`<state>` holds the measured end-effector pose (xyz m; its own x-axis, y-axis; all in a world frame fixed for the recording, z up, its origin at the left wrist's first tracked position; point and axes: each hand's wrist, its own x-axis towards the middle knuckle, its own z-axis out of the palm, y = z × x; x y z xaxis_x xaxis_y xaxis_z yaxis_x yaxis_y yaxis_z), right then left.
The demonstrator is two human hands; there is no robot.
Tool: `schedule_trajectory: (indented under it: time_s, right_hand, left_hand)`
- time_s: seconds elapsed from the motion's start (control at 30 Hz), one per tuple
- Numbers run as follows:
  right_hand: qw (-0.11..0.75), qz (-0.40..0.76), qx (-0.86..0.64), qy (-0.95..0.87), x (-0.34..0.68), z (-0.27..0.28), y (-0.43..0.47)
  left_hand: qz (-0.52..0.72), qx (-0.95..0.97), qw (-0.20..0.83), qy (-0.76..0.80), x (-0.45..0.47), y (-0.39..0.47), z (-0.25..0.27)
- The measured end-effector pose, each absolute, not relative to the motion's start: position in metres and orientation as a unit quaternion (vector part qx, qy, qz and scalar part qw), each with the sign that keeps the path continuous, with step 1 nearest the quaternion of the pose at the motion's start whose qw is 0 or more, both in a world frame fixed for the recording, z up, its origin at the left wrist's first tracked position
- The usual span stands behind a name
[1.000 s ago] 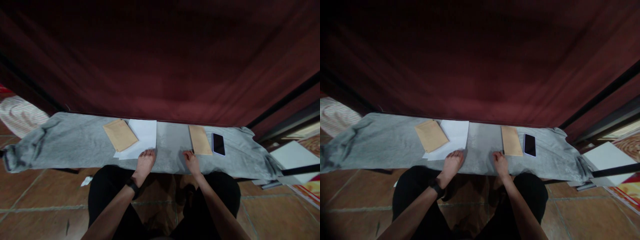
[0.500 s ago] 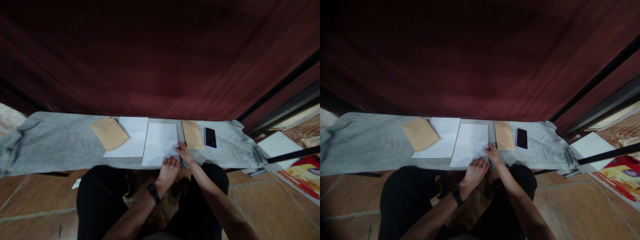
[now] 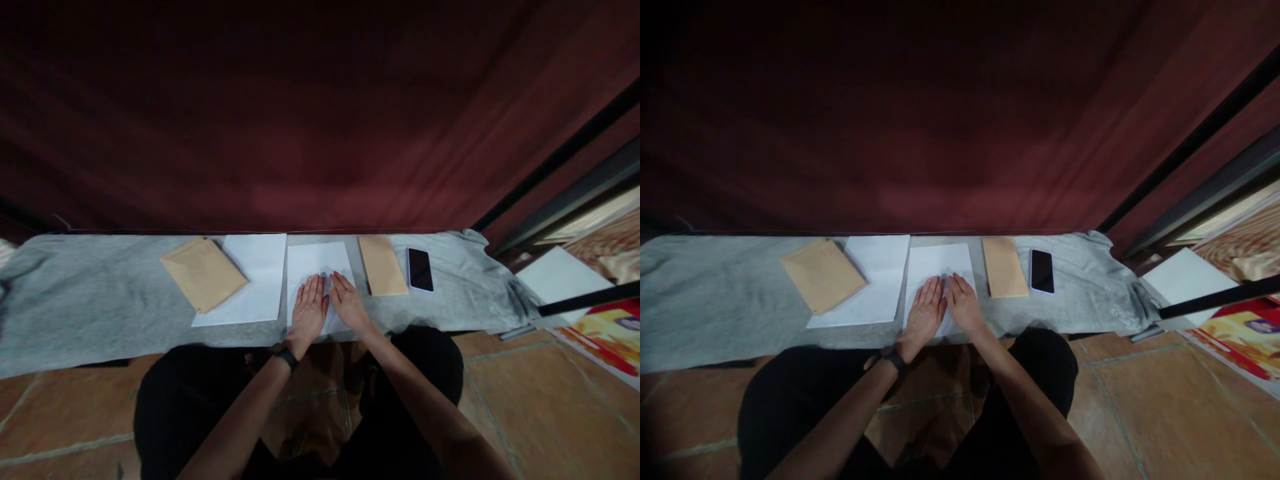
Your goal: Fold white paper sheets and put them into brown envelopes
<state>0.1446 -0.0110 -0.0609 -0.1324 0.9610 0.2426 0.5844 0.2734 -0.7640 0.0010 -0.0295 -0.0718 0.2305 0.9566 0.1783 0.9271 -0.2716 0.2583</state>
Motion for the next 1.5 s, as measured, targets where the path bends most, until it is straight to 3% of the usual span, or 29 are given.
schedule_trajectory:
  time_s: [0.23,0.5,0.73,0.9,1.27,1.5]
  right_hand:
    - [0.322,0.231,-0.556,-0.731,0.138,-0.083,-0.002]
    - [0.297,0.122,-0.624,-0.712,0.156,-0.091,-0.001]
    - [0.205,0.094,-0.576,-0.786,0.113,-0.069,0.075]
    - [0.176,0.064,-0.588,-0.787,0.11,-0.083,0.11]
    - [0.194,0.034,-0.636,-0.747,0.131,-0.092,0.115]
    - [0.186,0.039,-0.564,-0.803,0.122,-0.082,0.044]
  left_hand:
    - [0.128,0.77,0.051,0.623,-0.016,-0.004,-0.08]
    - [0.156,0.721,0.014,0.675,-0.027,-0.004,-0.08]
    - [0.108,0.79,0.044,0.602,-0.012,0.083,-0.064]
    - [0.083,0.787,0.055,0.608,-0.017,0.113,-0.076]
    - [0.154,0.737,0.04,0.656,-0.04,0.095,-0.082]
    - [0.158,0.802,0.028,0.575,-0.025,-0.008,-0.075]
